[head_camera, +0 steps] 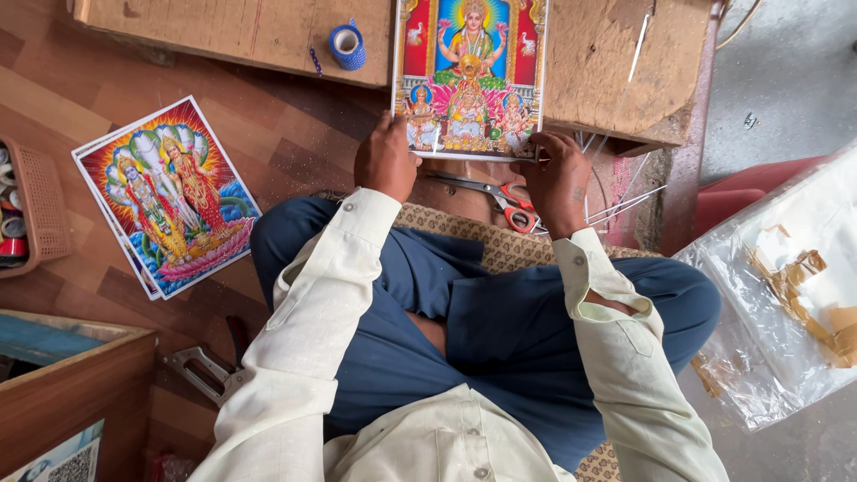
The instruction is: The person sits on the floor and frames a printed image of a deity. They use scissors to trim the plastic covering and apply blue patterned tape to the edges of the frame, securing the print in place.
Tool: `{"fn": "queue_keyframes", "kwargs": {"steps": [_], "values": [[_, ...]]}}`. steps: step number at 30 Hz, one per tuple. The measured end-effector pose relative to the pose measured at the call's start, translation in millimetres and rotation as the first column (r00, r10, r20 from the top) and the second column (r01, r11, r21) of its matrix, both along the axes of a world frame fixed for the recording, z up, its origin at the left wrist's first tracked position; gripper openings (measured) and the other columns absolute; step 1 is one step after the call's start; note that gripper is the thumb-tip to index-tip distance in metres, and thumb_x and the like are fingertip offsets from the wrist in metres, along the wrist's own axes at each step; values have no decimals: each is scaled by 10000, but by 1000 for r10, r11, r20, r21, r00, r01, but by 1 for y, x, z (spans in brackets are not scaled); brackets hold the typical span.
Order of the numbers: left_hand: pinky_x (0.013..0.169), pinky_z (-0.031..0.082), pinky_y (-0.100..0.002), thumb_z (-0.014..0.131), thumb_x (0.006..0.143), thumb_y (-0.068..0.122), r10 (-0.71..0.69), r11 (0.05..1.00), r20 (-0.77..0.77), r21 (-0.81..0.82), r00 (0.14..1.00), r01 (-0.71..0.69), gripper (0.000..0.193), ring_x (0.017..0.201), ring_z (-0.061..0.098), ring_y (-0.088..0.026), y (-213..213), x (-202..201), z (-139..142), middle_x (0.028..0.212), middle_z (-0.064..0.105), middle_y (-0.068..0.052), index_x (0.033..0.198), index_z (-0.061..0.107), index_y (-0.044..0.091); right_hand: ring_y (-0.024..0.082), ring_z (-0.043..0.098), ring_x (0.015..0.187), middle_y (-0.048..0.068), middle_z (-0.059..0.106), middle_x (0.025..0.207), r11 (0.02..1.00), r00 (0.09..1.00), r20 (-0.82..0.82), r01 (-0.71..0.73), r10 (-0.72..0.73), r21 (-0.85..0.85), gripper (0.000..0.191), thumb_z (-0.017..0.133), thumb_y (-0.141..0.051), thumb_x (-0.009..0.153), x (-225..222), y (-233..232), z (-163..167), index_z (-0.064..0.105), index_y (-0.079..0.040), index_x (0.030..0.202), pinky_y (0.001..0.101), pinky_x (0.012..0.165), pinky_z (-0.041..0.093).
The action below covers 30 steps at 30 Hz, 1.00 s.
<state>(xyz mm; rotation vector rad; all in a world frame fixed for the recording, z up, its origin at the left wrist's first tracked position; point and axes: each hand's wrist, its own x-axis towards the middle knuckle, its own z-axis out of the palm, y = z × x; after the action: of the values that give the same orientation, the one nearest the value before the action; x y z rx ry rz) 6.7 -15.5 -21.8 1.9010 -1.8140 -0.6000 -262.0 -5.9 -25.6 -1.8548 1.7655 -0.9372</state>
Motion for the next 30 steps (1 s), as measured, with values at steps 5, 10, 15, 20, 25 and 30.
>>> {"fn": "queue_keyframes", "kwargs": {"steps": [5, 10, 15, 20, 25, 30], "values": [[955, 547, -428, 841, 749, 4, -17, 998, -85, -63, 996, 11, 801, 1181, 643, -413, 3, -4, 3, 1338, 611, -229, 1452, 457, -11, 232, 728, 862, 160, 737, 1110, 999, 999, -40, 29, -30, -12, 521, 911, -25, 706, -4, -2, -3, 734, 4, 1195, 336, 727, 593], [916, 567, -430, 844, 771, 39, -19, 997, -41, -77, 999, 16, 890, 1127, 655, -422, 9, -14, 0, 1298, 597, -271, 1509, 349, -16, 205, 731, 881, 142, 759, 1119, 999, 999, -13, 37, -38, -6, 543, 885, -8, 725, -12, -8, -6, 727, -18, 1245, 326, 770, 592], [888, 569, -433, 843, 766, 59, 1, 990, -12, -140, 1000, -3, 917, 1115, 661, -424, 10, -17, -1, 1300, 603, -267, 1513, 316, -14, 194, 720, 874, 133, 757, 1105, 1000, 1000, 20, 16, -16, -23, 542, 893, -11, 728, -12, -11, -5, 720, -25, 1242, 316, 740, 586], [863, 578, -426, 835, 799, 89, 88, 996, -39, 7, 995, -88, 974, 1090, 658, -424, 14, -20, 10, 1274, 583, -289, 1547, 234, -80, 183, 747, 870, 117, 775, 1005, 997, 996, 46, 75, -75, 9, 454, 912, -68, 733, -7, -8, 0, 719, -9, 1140, 304, 757, 587], [850, 591, -419, 823, 822, 143, 102, 994, 1, 40, 995, -102, 865, 1143, 658, -403, 22, -24, 23, 1368, 558, -275, 1491, 316, -64, 185, 755, 825, 126, 786, 958, 995, 998, 10, 60, -61, 82, 456, 904, -102, 751, -11, -6, 1, 738, -2, 1164, 309, 732, 563], [849, 592, -413, 772, 824, 91, 19, 998, 128, -53, 992, -13, 645, 1162, 635, -421, 22, -25, 22, 1431, 488, -325, 1405, 509, -8, 167, 758, 818, 141, 790, 962, 997, 998, 51, 43, -47, 64, 448, 895, -89, 759, -17, -9, -6, 732, 21, 1161, 294, 722, 569]]}}
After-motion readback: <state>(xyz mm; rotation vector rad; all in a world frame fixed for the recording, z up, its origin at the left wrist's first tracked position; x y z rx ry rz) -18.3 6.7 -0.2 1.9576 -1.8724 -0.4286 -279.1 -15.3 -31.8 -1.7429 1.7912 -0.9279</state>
